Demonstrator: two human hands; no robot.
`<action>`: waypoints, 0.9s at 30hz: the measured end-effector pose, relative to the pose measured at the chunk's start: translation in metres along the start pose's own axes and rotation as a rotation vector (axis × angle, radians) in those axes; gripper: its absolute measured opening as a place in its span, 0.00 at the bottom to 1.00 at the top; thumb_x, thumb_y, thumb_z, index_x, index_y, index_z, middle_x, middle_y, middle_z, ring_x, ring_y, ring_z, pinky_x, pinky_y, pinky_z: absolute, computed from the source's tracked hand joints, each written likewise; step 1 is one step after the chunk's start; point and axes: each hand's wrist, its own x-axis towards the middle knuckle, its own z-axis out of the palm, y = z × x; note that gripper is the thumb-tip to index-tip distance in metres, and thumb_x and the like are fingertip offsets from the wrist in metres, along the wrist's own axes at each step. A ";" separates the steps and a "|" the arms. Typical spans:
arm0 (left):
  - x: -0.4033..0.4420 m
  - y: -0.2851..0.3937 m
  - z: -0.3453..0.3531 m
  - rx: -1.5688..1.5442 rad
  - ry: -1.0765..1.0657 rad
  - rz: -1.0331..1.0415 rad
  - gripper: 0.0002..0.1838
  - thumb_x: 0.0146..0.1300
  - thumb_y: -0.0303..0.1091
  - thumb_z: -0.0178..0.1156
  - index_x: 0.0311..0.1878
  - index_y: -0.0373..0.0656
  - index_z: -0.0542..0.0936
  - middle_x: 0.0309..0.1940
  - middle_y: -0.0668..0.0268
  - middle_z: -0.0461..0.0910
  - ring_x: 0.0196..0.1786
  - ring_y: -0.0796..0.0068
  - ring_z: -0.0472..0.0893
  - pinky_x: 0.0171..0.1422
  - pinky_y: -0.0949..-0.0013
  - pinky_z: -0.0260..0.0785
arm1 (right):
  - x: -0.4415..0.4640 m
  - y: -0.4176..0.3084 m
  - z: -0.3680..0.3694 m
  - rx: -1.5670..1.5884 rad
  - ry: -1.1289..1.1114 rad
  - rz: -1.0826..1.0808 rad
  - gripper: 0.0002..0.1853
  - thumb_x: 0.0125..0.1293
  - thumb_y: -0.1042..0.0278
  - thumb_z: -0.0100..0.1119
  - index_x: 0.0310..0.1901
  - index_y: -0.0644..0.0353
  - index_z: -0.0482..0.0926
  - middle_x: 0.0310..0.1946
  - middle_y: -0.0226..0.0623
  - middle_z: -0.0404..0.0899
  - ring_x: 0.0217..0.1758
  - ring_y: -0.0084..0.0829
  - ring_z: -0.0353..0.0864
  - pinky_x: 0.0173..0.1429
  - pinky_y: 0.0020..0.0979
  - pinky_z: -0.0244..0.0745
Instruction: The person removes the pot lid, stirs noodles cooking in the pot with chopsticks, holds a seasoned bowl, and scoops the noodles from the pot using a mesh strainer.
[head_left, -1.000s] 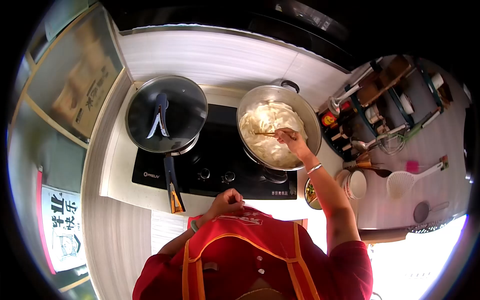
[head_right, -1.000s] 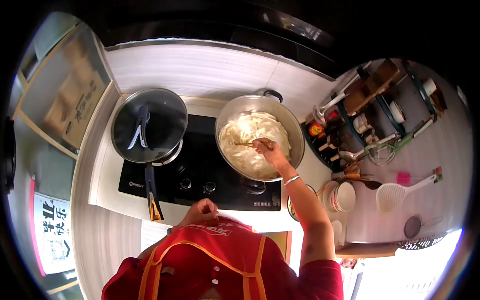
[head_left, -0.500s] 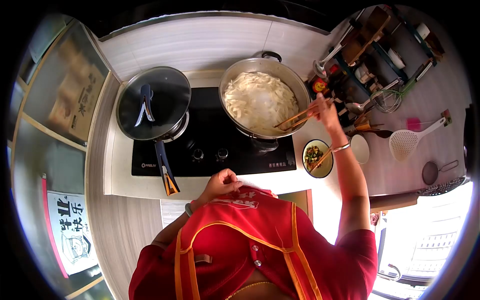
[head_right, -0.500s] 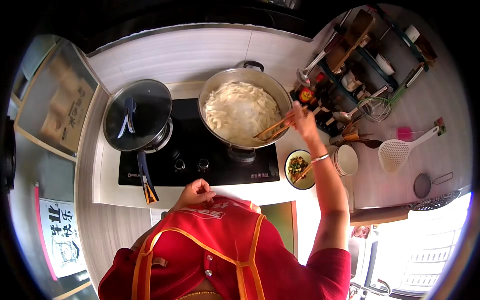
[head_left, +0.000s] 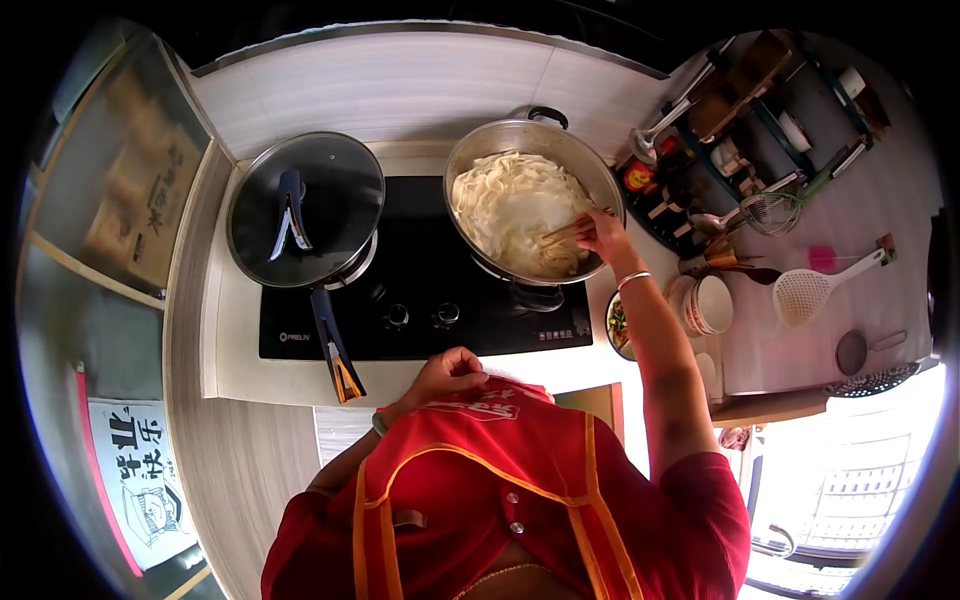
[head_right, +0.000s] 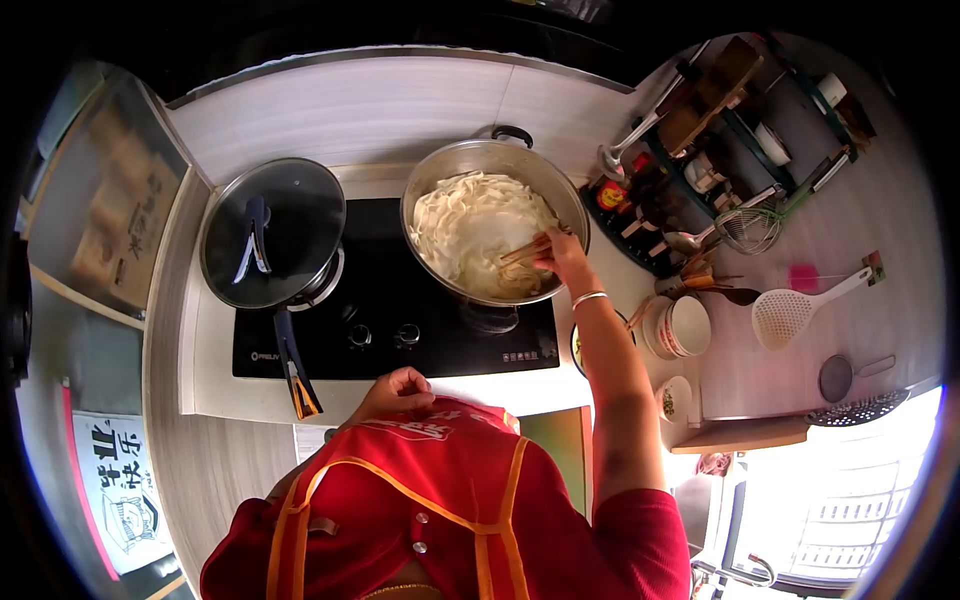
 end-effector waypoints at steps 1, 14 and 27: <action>0.002 -0.005 -0.005 -0.002 0.001 -0.002 0.10 0.53 0.29 0.62 0.33 0.41 0.70 0.29 0.71 0.74 0.31 0.86 0.73 0.37 0.82 0.66 | -0.002 0.000 0.014 0.010 0.012 0.005 0.16 0.63 0.58 0.43 0.30 0.63 0.75 0.21 0.36 0.75 0.22 0.29 0.75 0.27 0.29 0.74; 0.001 0.002 -0.009 -0.035 0.009 -0.033 0.09 0.53 0.24 0.59 0.32 0.41 0.68 0.28 0.71 0.71 0.32 0.85 0.72 0.37 0.80 0.67 | -0.003 -0.070 0.113 0.099 0.040 -0.406 0.14 0.63 0.62 0.45 0.32 0.67 0.72 0.23 0.39 0.75 0.18 0.31 0.75 0.23 0.28 0.76; 0.012 0.001 -0.014 -0.080 -0.026 -0.159 0.09 0.53 0.28 0.62 0.34 0.43 0.70 0.26 0.71 0.74 0.29 0.85 0.74 0.35 0.81 0.66 | 0.012 -0.019 0.077 -0.327 -0.037 -0.484 0.12 0.61 0.65 0.48 0.37 0.65 0.75 0.22 0.33 0.73 0.22 0.22 0.74 0.28 0.21 0.71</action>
